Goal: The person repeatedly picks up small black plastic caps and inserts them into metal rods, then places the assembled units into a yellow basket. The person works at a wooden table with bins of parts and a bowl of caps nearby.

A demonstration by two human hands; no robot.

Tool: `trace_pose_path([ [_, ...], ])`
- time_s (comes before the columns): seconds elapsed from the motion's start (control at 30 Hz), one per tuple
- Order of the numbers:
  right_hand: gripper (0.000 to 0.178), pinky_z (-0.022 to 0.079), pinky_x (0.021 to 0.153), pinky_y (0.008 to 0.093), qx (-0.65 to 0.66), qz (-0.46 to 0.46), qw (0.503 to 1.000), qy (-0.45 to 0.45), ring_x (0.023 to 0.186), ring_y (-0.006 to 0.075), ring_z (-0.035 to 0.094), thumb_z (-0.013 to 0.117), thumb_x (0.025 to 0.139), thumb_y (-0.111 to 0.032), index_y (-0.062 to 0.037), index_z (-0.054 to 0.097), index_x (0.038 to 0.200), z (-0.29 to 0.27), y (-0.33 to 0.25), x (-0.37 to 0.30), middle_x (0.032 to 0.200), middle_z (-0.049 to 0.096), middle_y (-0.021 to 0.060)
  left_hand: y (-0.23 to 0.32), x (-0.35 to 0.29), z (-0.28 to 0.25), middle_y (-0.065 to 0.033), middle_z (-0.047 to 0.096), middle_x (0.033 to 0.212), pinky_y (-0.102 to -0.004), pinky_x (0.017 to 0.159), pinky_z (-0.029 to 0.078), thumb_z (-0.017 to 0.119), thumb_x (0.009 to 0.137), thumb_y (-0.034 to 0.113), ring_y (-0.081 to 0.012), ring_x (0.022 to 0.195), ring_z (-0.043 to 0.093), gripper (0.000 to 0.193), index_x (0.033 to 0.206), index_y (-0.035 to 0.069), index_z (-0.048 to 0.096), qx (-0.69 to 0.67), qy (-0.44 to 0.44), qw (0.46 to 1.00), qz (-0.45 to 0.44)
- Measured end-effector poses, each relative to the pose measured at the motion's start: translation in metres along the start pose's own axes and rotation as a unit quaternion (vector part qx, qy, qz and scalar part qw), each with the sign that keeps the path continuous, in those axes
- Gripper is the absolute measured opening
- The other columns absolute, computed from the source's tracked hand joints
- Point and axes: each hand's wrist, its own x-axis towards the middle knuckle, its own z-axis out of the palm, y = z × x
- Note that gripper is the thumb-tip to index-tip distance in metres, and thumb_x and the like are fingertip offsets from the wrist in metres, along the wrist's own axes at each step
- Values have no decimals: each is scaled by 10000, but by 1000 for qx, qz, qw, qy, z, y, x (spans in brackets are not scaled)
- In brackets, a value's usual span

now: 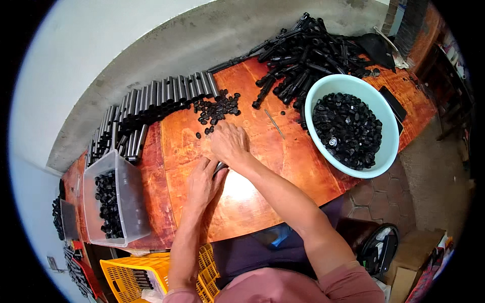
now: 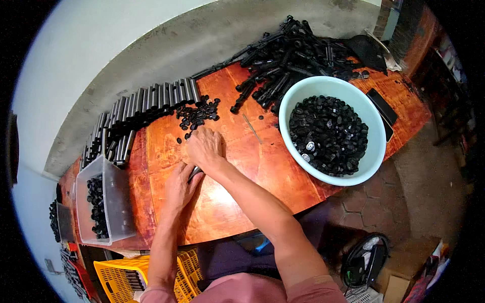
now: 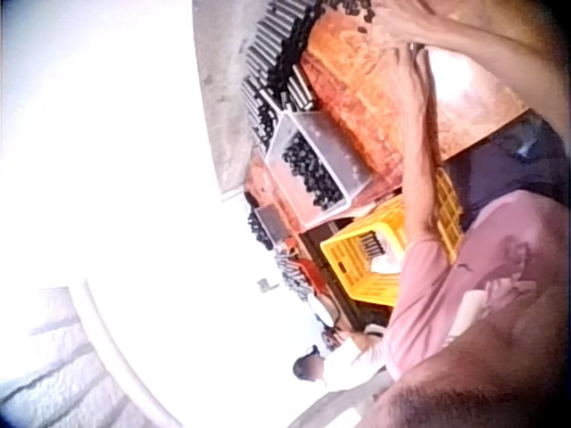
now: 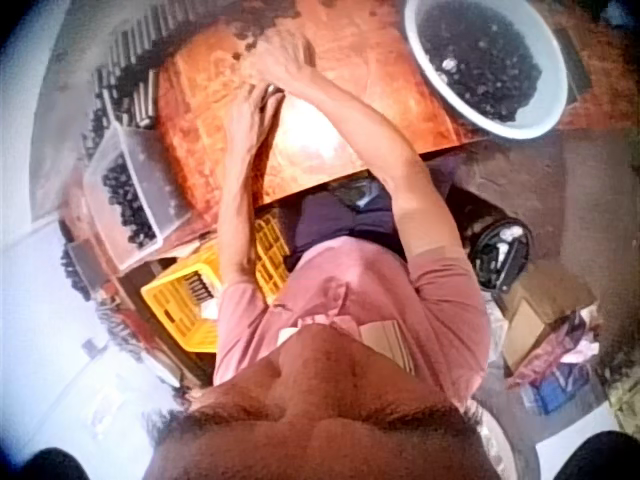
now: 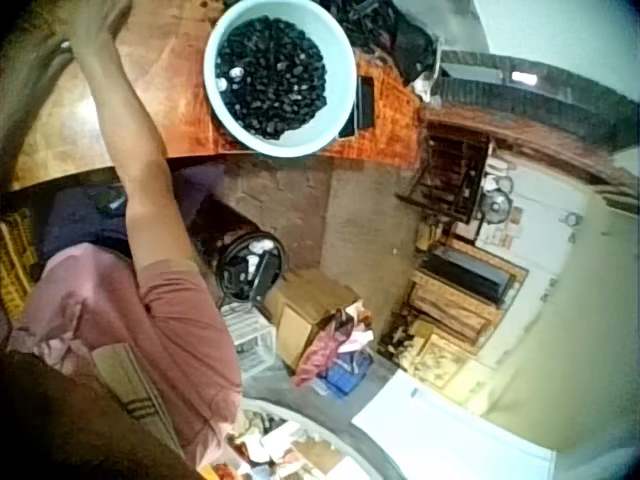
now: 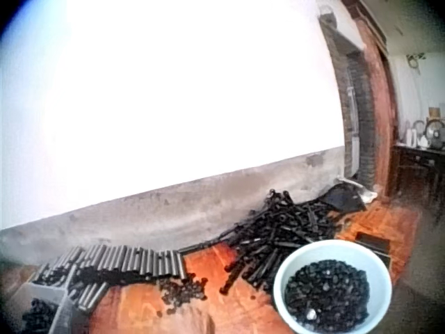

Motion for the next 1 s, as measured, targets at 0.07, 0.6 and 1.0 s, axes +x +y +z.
trace_pose_path([
  [0.07,225,419,911,455,-32,-14,999,8,1004,344,617,613,853,-126,50,707,958,-4,-2,-1,1068,655,236,0,1,-1,-162,573,909,-442,707,492,707,914,230,-368,823,607,322,1181,56,655,1,7,1000,6],
  [0.6,205,393,852,465,-19,-16,997,70,989,329,592,601,948,-217,-18,620,994,8,6,-1,1017,633,170,-8,4,4,-136,549,909,-430,731,452,717,888,186,-321,855,559,359,1188,21,609,27,-32,998,45],
  [1.0,429,388,934,484,-21,57,998,-32,1113,348,563,622,956,-330,35,605,1182,-8,-11,0,1144,613,212,-1,-16,0,-155,549,855,-445,709,479,727,881,212,-343,795,579,386,1220,53,631,-29,10,999,25],
])
